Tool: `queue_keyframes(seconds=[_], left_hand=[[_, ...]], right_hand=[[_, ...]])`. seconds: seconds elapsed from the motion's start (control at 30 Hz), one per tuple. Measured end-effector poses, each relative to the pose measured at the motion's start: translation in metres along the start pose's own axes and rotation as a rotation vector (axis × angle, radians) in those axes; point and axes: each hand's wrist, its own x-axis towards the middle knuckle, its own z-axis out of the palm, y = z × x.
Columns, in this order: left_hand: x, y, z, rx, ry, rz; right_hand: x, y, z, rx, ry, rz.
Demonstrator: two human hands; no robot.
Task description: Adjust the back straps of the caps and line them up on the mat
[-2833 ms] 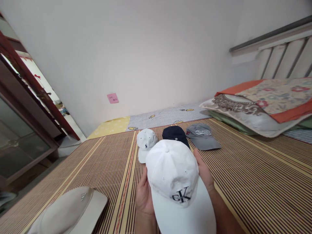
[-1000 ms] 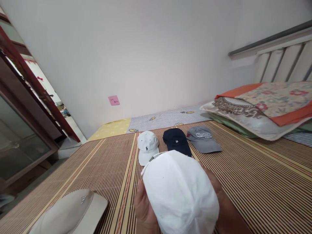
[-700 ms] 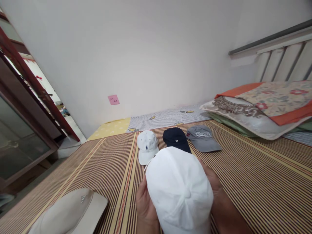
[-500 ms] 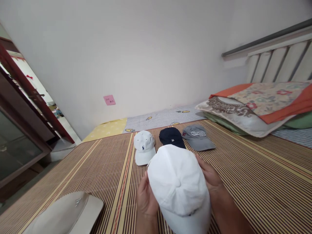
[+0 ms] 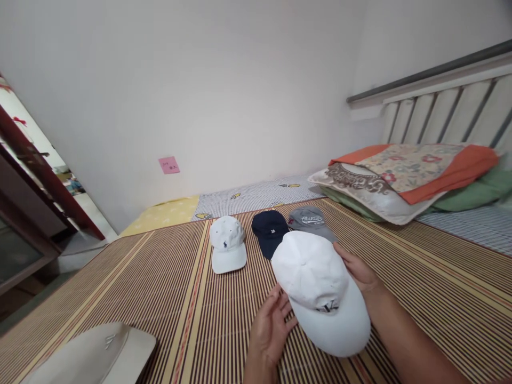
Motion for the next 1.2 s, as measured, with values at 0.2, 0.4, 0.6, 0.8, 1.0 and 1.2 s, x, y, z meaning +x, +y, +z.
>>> queue_keyframes(seconds=[0.2, 0.4, 0.6, 0.8, 1.0, 1.2], left_hand=[[0.003, -0.015, -0.002, 0.018, -0.032, -0.052], [0.006, -0.023, -0.004, 0.131, -0.155, -0.062], [0.004, -0.024, 0.002, 0.163, -0.152, -0.055], [0.001, -0.021, 0.003, 0.191, -0.094, -0.079], [0.003, -0.020, -0.001, 0.220, -0.101, -0.080], [0.000, -0.020, 0.003, 0.278, -0.080, -0.071]], right_hand=[[0.012, -0.008, -0.044, 0.017, 0.042, 0.106], [0.001, -0.012, -0.074, -0.168, 0.231, 0.093], [-0.009, -0.020, -0.092, -0.274, 0.400, 0.072], [-0.018, -0.022, -0.105, -0.358, 0.594, 0.038], [-0.066, -0.007, -0.115, -0.433, 0.725, -0.039], [-0.111, 0.013, -0.116, -0.466, 0.722, -0.079]])
